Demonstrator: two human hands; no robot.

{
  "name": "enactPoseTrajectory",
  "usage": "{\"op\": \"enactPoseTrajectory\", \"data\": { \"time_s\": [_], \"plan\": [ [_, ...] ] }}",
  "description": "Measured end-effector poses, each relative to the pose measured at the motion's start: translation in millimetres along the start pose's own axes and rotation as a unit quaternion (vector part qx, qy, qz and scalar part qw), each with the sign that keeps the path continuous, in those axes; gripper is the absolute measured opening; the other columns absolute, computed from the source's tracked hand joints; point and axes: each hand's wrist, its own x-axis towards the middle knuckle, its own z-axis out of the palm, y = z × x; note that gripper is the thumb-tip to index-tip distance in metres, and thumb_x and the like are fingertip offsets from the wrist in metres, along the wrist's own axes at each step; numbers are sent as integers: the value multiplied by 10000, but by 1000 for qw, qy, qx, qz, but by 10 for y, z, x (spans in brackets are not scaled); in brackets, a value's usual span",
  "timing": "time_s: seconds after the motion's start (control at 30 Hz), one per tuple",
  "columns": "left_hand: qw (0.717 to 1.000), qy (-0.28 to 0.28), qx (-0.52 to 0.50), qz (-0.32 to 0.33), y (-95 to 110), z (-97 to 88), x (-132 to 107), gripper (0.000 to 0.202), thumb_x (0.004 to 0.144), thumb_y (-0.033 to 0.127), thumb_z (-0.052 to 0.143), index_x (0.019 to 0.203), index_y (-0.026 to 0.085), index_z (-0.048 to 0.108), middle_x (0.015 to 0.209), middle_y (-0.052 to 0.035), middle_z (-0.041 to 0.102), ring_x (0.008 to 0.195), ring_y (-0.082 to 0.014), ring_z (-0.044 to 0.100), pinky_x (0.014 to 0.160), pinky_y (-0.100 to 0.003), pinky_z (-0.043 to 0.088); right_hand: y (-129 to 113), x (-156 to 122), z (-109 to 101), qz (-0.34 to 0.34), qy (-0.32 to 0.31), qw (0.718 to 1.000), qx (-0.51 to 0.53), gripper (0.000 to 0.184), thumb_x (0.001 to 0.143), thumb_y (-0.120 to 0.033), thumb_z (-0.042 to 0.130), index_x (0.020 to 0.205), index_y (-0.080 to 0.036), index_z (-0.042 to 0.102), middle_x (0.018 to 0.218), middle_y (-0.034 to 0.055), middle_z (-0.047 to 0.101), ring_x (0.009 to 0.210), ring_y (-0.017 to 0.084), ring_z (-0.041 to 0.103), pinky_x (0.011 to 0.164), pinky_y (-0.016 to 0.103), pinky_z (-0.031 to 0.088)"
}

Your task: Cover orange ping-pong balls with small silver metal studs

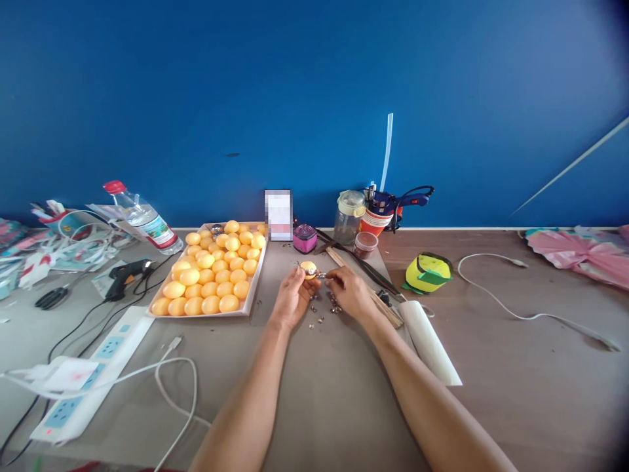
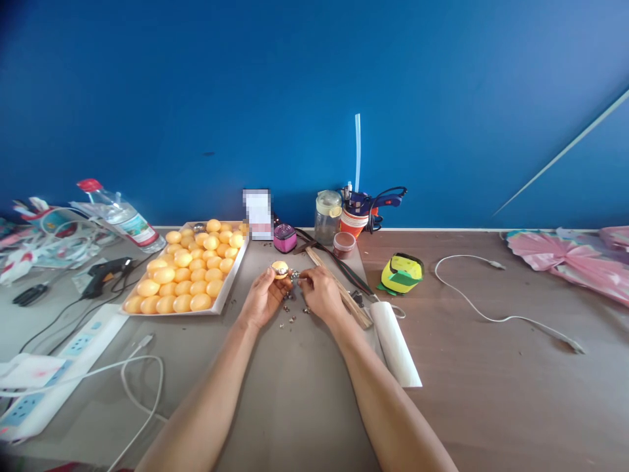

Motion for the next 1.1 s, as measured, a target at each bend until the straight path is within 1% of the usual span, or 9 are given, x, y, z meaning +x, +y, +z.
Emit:
{"op": "enactPoseTrajectory", "data": {
  "time_s": [0.1, 0.17, 0.23, 0.37, 0.57, 0.67, 0.83, 1.0, 1.1],
  "plan": [
    [1000, -12, 6, 2, 15, -7, 4, 258, 773, 339, 642, 897, 113, 618, 883, -76, 661, 666, -111, 605, 685, -252, 480, -57, -68, 41, -34, -48, 978, -201, 189, 811, -276, 517, 932, -175, 622, 953, 98, 620, 895, 220, 569, 794, 329, 350],
    [1000, -16, 10, 4, 20, 0, 2, 272, 776, 344, 638, 919, 114, 610, 885, -77, 657, 669, -113, 604, 683, -251, 479, -87, -101, 82, -36, -75, 960, -269, 177, 820, -276, 513, 924, -177, 615, 955, 99, 615, 886, 226, 575, 772, 332, 336],
    [1000, -17, 13, 4, 23, 7, -2, 285, 769, 353, 644, 923, 117, 605, 879, -74, 656, 668, -113, 602, 683, -252, 478, -98, -115, 113, -36, -89, 951, -293, 153, 840, -243, 478, 893, -181, 608, 922, 82, 619, 846, 210, 583, 744, 323, 323],
    [1000, -11, 16, 3, 29, 3, -2, 299, 752, 367, 660, 915, 122, 605, 875, -70, 654, 659, -112, 597, 683, -255, 472, -100, -113, 115, -35, -87, 955, -283, 199, 878, -199, 405, 837, -180, 599, 863, 59, 627, 795, 179, 578, 727, 309, 301],
    [1000, -11, 2, 17, 38, -14, 17, 272, 766, 370, 642, 871, 121, 605, 861, -68, 647, 655, -113, 593, 643, -247, 455, -166, -135, 138, -87, -70, 961, -252, 224, 839, -368, 518, 941, -184, 596, 974, 79, 606, 922, 216, 526, 760, 319, 291],
    [999, -2, 5, 39, 39, -15, 26, 255, 762, 359, 648, 840, 120, 604, 854, -70, 649, 633, -103, 583, 662, -251, 456, -172, -139, 197, -92, -84, 956, -266, 187, 823, -324, 542, 928, -183, 605, 975, 87, 609, 930, 230, 509, 749, 325, 282],
    [999, 3, 12, 37, 36, -14, 33, 253, 760, 366, 647, 838, 127, 610, 835, -61, 647, 618, -104, 579, 625, -245, 448, -138, -126, 231, -96, -85, 962, -241, 139, 841, -227, 494, 882, -190, 621, 920, 80, 626, 888, 207, 523, 753, 326, 268],
    [999, 11, 17, 46, 37, -15, 35, 252, 766, 360, 640, 846, 122, 615, 853, -65, 654, 612, -99, 579, 644, -246, 452, -72, -115, 194, -93, -28, 978, -186, 87, 775, -176, 516, 790, -178, 602, 854, 59, 634, 829, 190, 547, 769, 326, 275],
    [999, 21, 12, 39, 47, -5, 28, 263, 751, 357, 657, 869, 126, 617, 842, -57, 659, 614, -97, 582, 646, -237, 451, -21, -91, 182, -71, 20, 991, -112, 91, 716, -145, 513, 756, -179, 587, 795, 33, 629, 744, 162, 552, 754, 306, 311]
  ]
}}
